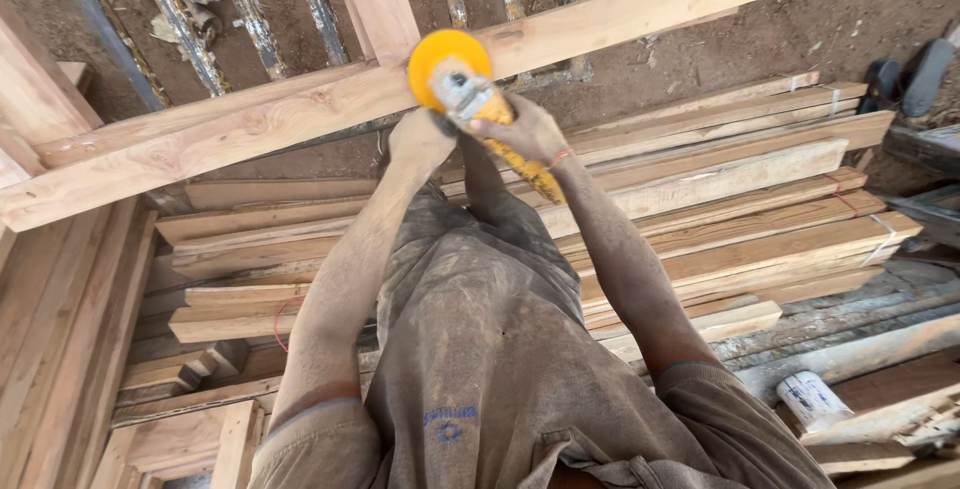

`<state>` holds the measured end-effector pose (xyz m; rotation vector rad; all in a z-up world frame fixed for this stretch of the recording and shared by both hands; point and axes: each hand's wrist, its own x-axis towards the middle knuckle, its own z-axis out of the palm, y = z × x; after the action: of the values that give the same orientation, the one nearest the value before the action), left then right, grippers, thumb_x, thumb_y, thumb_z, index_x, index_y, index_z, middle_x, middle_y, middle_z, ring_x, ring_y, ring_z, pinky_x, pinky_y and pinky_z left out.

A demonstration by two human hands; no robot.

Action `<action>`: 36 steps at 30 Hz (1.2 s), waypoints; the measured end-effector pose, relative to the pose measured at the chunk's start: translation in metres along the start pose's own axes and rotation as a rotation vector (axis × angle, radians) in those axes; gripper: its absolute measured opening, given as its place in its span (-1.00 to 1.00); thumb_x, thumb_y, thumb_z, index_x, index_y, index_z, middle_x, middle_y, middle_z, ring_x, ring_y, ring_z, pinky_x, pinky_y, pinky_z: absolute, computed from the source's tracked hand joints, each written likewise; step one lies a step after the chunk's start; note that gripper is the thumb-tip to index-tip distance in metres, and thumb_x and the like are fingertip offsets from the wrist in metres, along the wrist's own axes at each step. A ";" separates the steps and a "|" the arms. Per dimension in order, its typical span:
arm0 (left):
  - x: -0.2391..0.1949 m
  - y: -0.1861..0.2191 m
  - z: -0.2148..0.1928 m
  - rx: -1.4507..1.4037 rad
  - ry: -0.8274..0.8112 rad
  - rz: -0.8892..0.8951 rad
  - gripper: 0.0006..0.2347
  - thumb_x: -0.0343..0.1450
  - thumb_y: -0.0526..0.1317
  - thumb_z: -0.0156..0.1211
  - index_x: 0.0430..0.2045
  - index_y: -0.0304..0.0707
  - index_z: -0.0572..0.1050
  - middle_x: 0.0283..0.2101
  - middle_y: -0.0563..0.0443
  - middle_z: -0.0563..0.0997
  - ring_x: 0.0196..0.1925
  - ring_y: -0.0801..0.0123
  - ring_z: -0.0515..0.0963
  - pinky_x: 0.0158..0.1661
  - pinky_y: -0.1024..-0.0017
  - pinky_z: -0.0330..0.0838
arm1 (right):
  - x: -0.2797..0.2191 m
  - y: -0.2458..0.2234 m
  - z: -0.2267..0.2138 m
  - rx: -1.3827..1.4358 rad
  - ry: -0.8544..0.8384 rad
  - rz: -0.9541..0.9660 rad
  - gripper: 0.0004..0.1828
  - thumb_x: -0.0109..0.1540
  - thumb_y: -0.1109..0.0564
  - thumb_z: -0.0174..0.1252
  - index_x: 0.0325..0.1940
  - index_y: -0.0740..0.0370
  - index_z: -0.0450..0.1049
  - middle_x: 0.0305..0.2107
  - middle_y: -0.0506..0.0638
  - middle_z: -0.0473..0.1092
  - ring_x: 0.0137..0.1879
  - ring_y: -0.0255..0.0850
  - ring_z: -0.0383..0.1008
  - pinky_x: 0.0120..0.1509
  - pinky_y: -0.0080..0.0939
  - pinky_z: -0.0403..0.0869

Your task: The person uses a yellow angle grinder with a sanding disc to smooth the surfaces of a wooden frame. They move the tool along the edges and flat surfaces of the frame, generating sawdust. The person adjusts their position and the frame's orientation to access different areas.

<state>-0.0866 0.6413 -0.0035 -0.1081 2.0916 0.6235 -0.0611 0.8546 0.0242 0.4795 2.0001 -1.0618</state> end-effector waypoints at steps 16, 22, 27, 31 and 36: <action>-0.005 -0.023 -0.019 0.051 -0.009 -0.007 -0.69 0.37 0.00 0.14 -0.35 -0.26 0.66 -0.27 -0.28 0.69 -0.13 -0.09 0.67 -0.11 0.05 0.54 | 0.009 -0.009 0.019 0.015 -0.007 -0.063 0.15 0.05 -0.54 0.31 0.39 0.38 0.29 0.05 0.30 0.48 0.19 0.03 0.53 0.26 0.01 0.49; 0.018 0.071 0.024 -0.055 0.042 0.047 -0.65 0.34 0.03 0.14 -0.28 -0.28 0.63 -0.27 -0.32 0.67 -0.13 -0.16 0.65 -0.12 0.02 0.51 | 0.009 0.033 -0.064 -0.012 0.019 0.056 0.09 0.04 -0.49 0.33 0.38 0.31 0.28 0.05 0.24 0.49 0.16 -0.02 0.56 0.21 -0.04 0.51; 0.059 0.156 0.070 0.090 -0.072 0.055 -0.75 0.28 -0.11 0.23 -0.33 -0.28 0.66 -0.26 -0.24 0.70 -0.12 -0.03 0.69 -0.11 0.11 0.56 | 0.001 0.088 -0.148 0.032 0.078 0.054 -0.08 0.15 -0.40 0.34 0.31 0.35 0.41 0.01 0.21 0.54 0.15 -0.06 0.58 0.26 -0.05 0.51; 0.092 0.210 0.111 0.076 -0.095 0.131 -0.76 0.29 -0.12 0.30 -0.33 -0.30 0.64 -0.30 -0.18 0.70 -0.20 0.07 0.71 -0.19 0.14 0.59 | -0.010 0.130 -0.194 0.185 0.095 0.140 -0.17 0.21 -0.33 0.28 0.29 0.35 0.36 -0.08 0.13 0.54 0.00 -0.14 0.59 0.10 -0.12 0.58; 0.141 0.302 0.161 0.200 -0.120 0.266 -0.82 0.30 -0.21 0.30 -0.33 -0.29 0.64 -0.29 -0.14 0.69 -0.24 0.16 0.72 -0.28 0.16 0.63 | -0.021 0.177 -0.244 0.549 0.191 0.068 -0.35 0.32 -0.23 0.21 0.23 0.35 0.37 -0.23 0.04 0.50 -0.24 -0.28 0.53 -0.17 -0.25 0.57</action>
<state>-0.1375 1.0015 -0.0714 0.3178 2.0543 0.5584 -0.0515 1.1569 0.0292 0.9590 1.8173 -1.5748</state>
